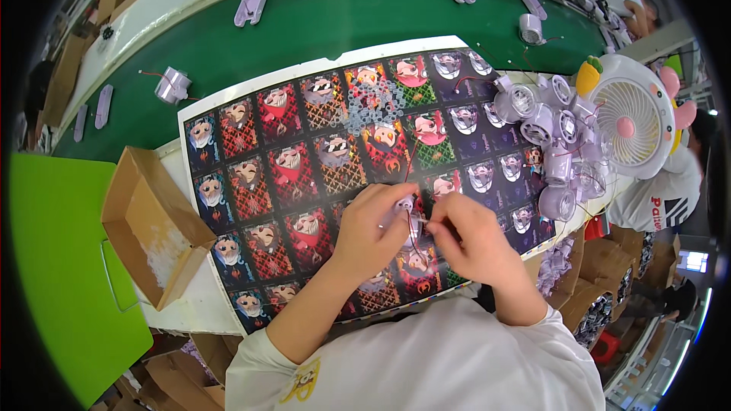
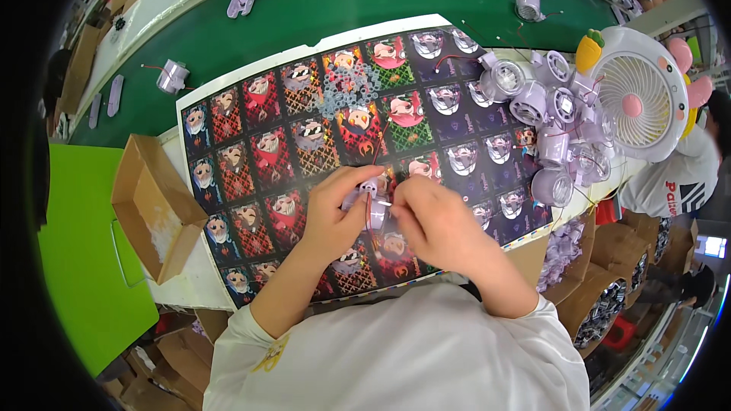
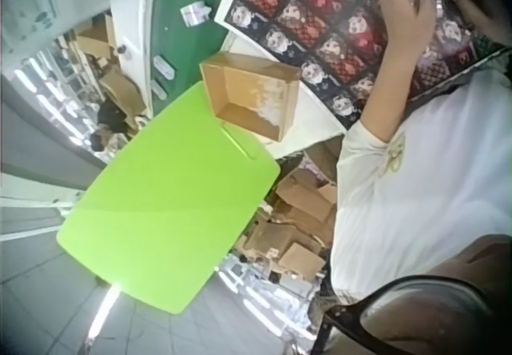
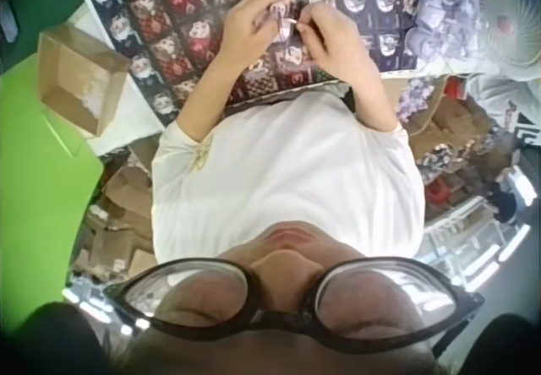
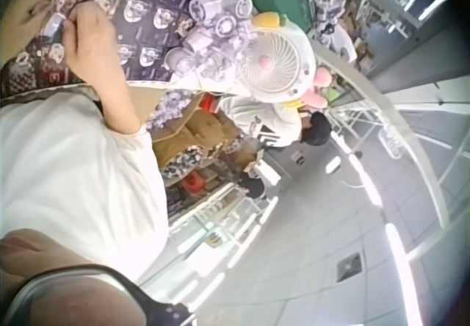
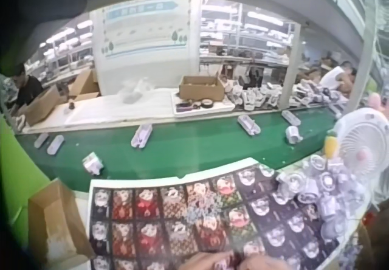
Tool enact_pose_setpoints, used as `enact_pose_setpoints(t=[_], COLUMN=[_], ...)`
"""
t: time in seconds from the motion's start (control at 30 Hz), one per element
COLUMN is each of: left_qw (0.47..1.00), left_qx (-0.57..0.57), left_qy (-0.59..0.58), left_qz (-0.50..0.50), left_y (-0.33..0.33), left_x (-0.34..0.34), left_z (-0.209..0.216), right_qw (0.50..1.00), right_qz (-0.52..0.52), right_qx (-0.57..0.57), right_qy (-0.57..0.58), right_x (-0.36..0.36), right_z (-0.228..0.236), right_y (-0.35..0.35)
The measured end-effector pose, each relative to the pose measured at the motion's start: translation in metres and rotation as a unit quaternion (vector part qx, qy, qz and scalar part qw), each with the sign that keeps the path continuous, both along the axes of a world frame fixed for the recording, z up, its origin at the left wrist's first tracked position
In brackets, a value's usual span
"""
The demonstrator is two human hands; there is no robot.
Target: The person assembles small purple electronic fan toys by inserting internal toy parts and wires into plastic casings. The person uses tweezers to manipulate the wires and parts.
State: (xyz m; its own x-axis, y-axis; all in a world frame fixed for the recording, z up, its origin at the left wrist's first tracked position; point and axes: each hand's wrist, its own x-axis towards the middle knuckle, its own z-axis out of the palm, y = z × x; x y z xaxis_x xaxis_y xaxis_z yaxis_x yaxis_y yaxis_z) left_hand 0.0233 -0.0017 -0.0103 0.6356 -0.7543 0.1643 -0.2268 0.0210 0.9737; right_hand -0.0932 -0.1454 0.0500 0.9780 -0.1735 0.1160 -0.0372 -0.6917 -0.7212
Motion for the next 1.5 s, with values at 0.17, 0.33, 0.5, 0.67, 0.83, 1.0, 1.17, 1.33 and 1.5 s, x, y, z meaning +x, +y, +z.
enact_pose_setpoints(t=[0.17,0.33,0.5,0.67,0.83,1.0,1.17,1.33,1.5], left_qw=[0.999,0.997,0.994,0.992,0.991,0.993,0.995,0.998,0.990], left_qx=[0.013,0.026,0.039,0.041,0.054,0.049,0.041,0.039,-0.064], left_qy=[-0.020,-0.054,-0.084,-0.091,-0.105,-0.094,-0.078,-0.046,0.028], left_qz=[0.025,0.042,0.060,0.071,0.067,0.045,0.051,0.031,0.124], left_y=[-0.002,-0.002,-0.004,-0.004,-0.003,-0.004,-0.002,-0.001,0.001], left_x=[-0.003,-0.005,-0.005,-0.006,-0.006,-0.005,-0.006,-0.006,-0.010], left_z=[0.000,0.000,0.003,0.002,0.002,-0.001,0.008,0.006,-0.011], right_qw=[0.999,0.994,0.979,0.990,0.923,0.868,0.917,0.943,0.992], right_qz=[-0.050,-0.091,-0.165,-0.011,0.233,0.315,0.233,-0.116,0.076], right_qx=[0.013,-0.038,-0.071,-0.136,-0.306,-0.362,-0.305,-0.303,0.081], right_qy=[-0.008,-0.037,-0.094,-0.031,0.033,0.131,0.112,0.077,-0.055], right_x=[0.000,0.001,0.006,0.016,0.056,0.086,0.071,0.020,0.011], right_z=[-0.009,-0.018,-0.021,0.004,0.043,0.062,0.051,-0.021,-0.010], right_y=[0.013,0.031,0.042,0.008,-0.027,-0.031,-0.058,-0.075,0.014])
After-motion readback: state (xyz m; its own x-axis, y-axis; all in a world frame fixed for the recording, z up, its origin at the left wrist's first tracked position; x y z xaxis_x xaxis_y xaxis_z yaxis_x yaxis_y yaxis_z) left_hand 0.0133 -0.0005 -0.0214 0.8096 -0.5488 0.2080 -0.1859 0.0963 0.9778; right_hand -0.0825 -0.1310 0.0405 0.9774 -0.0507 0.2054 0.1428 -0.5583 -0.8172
